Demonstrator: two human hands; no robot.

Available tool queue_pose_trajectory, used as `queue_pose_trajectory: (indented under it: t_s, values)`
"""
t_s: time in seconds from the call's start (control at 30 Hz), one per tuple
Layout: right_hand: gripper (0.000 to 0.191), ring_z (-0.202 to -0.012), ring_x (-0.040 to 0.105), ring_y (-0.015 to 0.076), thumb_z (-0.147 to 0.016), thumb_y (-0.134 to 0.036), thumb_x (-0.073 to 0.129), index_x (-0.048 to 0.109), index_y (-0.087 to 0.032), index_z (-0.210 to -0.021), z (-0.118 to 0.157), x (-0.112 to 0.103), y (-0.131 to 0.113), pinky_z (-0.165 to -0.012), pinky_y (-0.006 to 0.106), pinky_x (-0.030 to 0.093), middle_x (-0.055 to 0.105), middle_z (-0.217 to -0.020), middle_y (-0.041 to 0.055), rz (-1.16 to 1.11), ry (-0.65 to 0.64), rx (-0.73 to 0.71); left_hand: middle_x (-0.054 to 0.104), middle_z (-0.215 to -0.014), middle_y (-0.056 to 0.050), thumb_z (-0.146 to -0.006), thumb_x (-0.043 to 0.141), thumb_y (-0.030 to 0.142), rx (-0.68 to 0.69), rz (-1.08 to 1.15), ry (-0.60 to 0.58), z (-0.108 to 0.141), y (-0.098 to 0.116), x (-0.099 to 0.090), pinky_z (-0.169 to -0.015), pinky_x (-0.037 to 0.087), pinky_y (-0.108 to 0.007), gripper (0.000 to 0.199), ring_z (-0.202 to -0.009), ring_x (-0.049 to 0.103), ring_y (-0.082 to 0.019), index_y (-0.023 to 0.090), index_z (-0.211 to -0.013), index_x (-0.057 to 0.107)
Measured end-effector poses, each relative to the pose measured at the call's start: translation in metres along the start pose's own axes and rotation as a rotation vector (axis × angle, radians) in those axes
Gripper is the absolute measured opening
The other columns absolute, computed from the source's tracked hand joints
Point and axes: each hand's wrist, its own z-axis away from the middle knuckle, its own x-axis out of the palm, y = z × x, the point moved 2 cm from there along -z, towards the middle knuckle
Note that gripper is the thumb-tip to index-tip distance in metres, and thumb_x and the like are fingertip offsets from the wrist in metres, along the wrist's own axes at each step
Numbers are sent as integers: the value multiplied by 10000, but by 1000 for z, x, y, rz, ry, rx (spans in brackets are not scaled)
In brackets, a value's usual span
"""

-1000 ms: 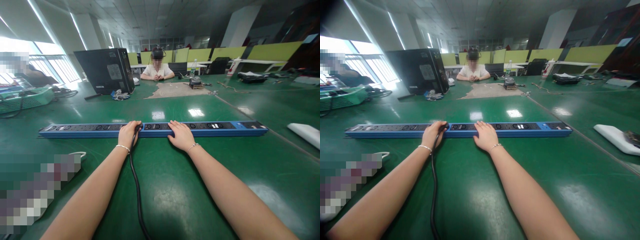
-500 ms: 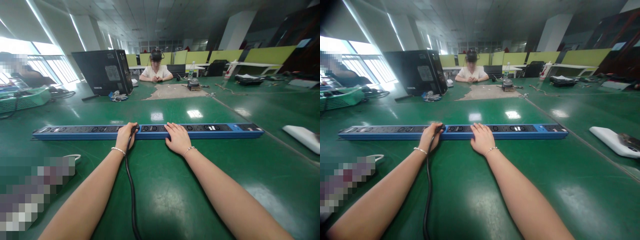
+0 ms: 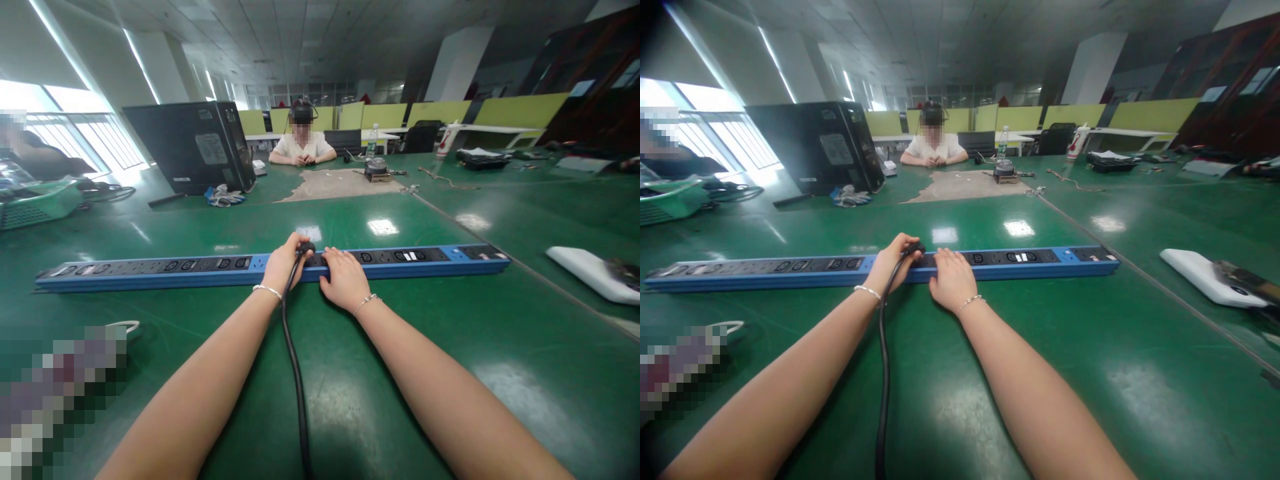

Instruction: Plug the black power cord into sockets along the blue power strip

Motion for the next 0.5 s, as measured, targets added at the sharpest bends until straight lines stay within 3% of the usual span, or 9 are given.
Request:
queue_pose_trajectory:
  t_s: [0.27, 0.5]
  values:
    - [487, -1278, 397, 231, -761, -209, 503, 494, -82, -1232, -1, 0, 1, -1096, 407, 258, 495, -1333, 153, -28, -29, 10, 695, -875, -50, -827, 509, 313, 2, -210, -80, -6, 6, 5, -733, 491, -312, 267, -825, 667, -227, 235, -1083, 516]
    - [491, -1272, 408, 227, -763, -207, 489, 500, -65, -1233, -1, 0, 0, -1099, 383, 257, 505, -1326, 145, -20, -22, 11, 694, -933, -66, -843, 488, 307, 41, -312, -61, -1, 12, 7, -736, 488, -316, 249, -858, 660, -235, 232, -1079, 514]
